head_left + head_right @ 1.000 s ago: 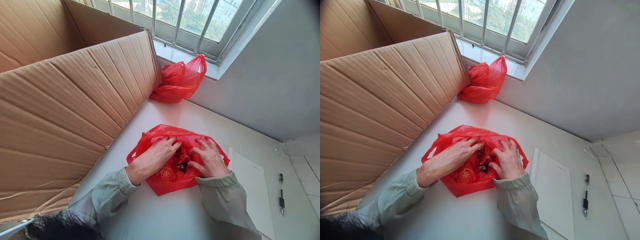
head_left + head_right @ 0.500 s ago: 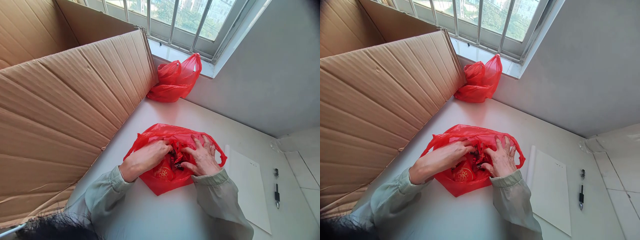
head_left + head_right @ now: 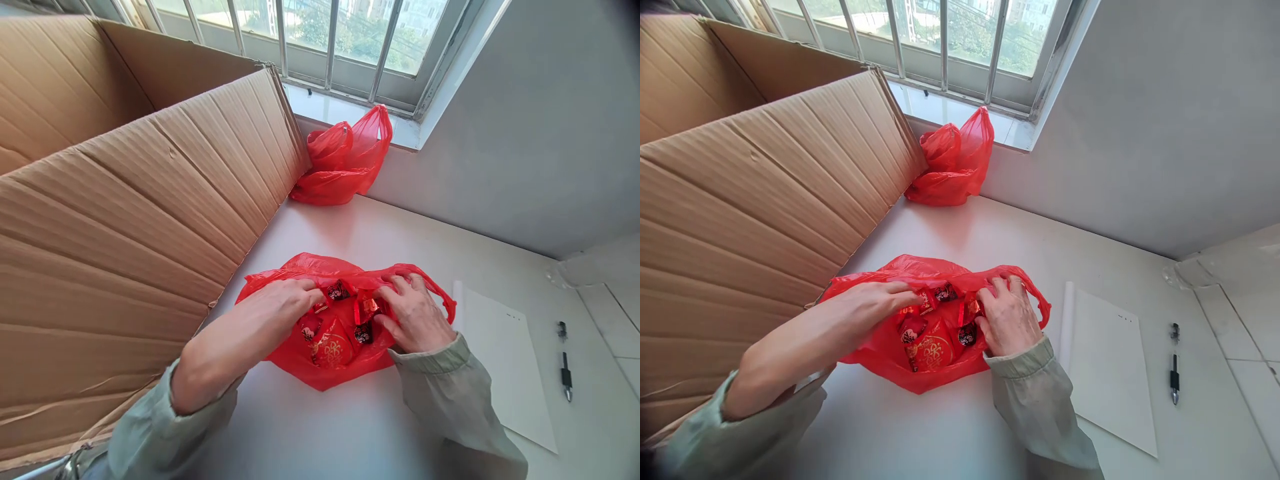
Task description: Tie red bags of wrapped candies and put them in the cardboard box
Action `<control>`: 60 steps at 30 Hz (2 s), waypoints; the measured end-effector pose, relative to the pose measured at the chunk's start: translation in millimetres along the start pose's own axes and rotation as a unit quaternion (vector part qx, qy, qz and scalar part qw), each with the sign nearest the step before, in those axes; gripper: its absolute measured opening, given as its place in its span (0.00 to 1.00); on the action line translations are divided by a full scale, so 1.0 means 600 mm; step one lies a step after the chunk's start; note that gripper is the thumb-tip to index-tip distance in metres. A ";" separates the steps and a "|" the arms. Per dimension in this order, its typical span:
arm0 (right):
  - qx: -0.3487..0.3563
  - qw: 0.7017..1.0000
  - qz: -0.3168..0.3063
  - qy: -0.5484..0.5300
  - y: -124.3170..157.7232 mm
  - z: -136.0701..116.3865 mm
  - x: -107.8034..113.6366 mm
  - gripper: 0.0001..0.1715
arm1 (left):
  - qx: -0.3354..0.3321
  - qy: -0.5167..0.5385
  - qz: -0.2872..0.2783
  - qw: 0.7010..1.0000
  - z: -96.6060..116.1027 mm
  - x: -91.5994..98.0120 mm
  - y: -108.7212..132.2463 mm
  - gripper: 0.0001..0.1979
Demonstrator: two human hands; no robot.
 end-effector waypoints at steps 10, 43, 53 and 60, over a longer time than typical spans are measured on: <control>0.083 0.993 0.020 -0.086 -0.019 -0.117 -0.007 0.14 | -0.043 -0.068 0.032 0.996 0.027 -0.015 0.019 0.12; 0.081 0.946 -0.306 -0.074 -0.004 -0.120 -0.013 0.25 | 0.144 -0.201 0.160 0.956 -0.032 -0.163 0.083 0.16; 0.097 0.935 -0.321 -0.115 -0.006 -0.096 0.008 0.16 | 0.118 -0.018 0.092 0.989 -0.016 -0.101 0.110 0.05; 0.123 0.935 -0.304 -0.134 -0.007 -0.098 0.009 0.16 | 0.153 0.090 0.022 0.984 -0.008 -0.098 0.091 0.09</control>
Point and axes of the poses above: each hand's wrist, its own y-axis away from the middle knuckle, its own x-axis out of the back of the hand, z = x × y, the point moved 2 cm from there along -y, towards the middle knuckle, and after that the axes turned 4 degrees about z, right-handed, at the moved point
